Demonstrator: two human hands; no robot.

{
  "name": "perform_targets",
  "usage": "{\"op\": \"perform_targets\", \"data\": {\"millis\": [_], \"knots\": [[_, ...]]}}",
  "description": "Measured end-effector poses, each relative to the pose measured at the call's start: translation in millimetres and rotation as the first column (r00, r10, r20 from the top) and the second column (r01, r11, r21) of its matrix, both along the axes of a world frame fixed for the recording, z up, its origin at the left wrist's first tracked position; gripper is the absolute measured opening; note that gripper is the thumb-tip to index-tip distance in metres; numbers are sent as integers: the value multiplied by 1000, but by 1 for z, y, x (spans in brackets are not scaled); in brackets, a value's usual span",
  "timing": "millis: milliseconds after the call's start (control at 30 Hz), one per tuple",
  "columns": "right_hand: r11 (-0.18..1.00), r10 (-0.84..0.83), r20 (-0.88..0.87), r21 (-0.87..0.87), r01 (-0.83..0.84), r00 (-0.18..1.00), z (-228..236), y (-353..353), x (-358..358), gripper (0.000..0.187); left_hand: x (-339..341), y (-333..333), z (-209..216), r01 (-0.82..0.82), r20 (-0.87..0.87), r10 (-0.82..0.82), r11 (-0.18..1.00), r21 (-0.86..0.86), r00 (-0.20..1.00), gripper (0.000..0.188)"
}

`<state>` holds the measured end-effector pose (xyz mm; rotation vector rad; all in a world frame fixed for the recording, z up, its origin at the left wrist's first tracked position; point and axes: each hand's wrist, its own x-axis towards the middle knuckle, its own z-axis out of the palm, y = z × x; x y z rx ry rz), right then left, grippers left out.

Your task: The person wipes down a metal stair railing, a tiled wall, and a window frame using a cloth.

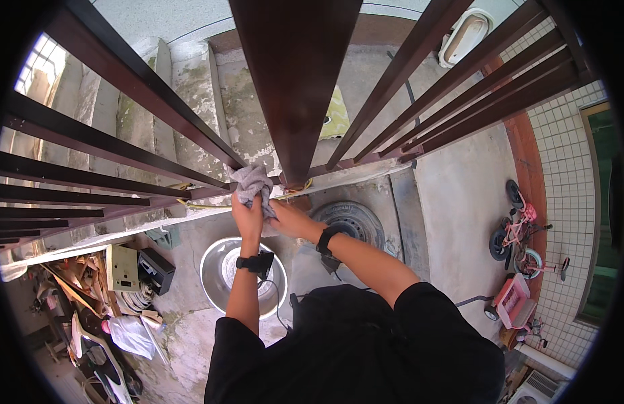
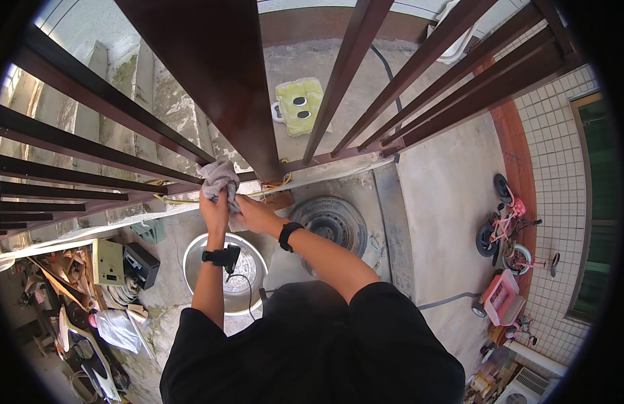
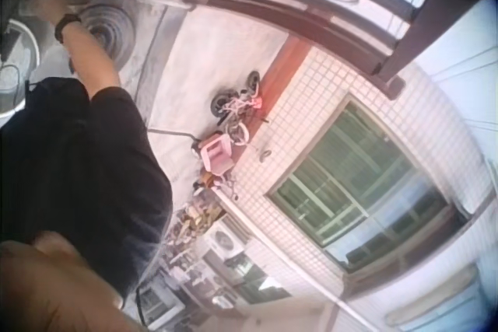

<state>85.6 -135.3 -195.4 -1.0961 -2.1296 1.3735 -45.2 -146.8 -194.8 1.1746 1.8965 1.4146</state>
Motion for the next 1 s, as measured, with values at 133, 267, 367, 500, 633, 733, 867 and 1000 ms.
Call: {"op": "perform_targets", "data": {"millis": [133, 267, 367, 500, 633, 733, 867, 1000], "knots": [[998, -69, -54, 8, 69, 996, 12, -15, 29, 40, 25, -19, 13, 175, 127, -170, 984, -27, 977, 34], [924, -289, -240, 184, 335, 927, 66, 3, 59, 60, 66, 5, 76, 273, -12, -278, 933, 234, 960, 42], [760, -359, -413, 392, 519, 837, 120, 20, 72, 63, 78, 19, 116, 368, -132, -346, 905, 213, 929, 44], [553, -276, -457, 644, 529, 846, 153, 42, 77, 59, 104, 38, 159, 131, -48, -126, 816, 562, 991, 63], [484, -240, -378, 752, 447, 894, 166, 59, 63, 36, 82, 52, 154, 128, -210, 1, 789, 602, 978, 60], [468, -198, -353, 786, 404, 915, 152, 70, 33, 28, 53, 49, 151, 109, -322, 57, 874, 474, 945, 40], [447, -168, -352, 806, 389, 921, 139, 68, -1, 27, 16, 43, 132, 72, -245, 54, 874, 480, 968, 37], [499, -161, -382, 764, 409, 910, 139, 65, -1, 26, 22, 42, 140, 98, -214, 7, 875, 474, 977, 44]]}}
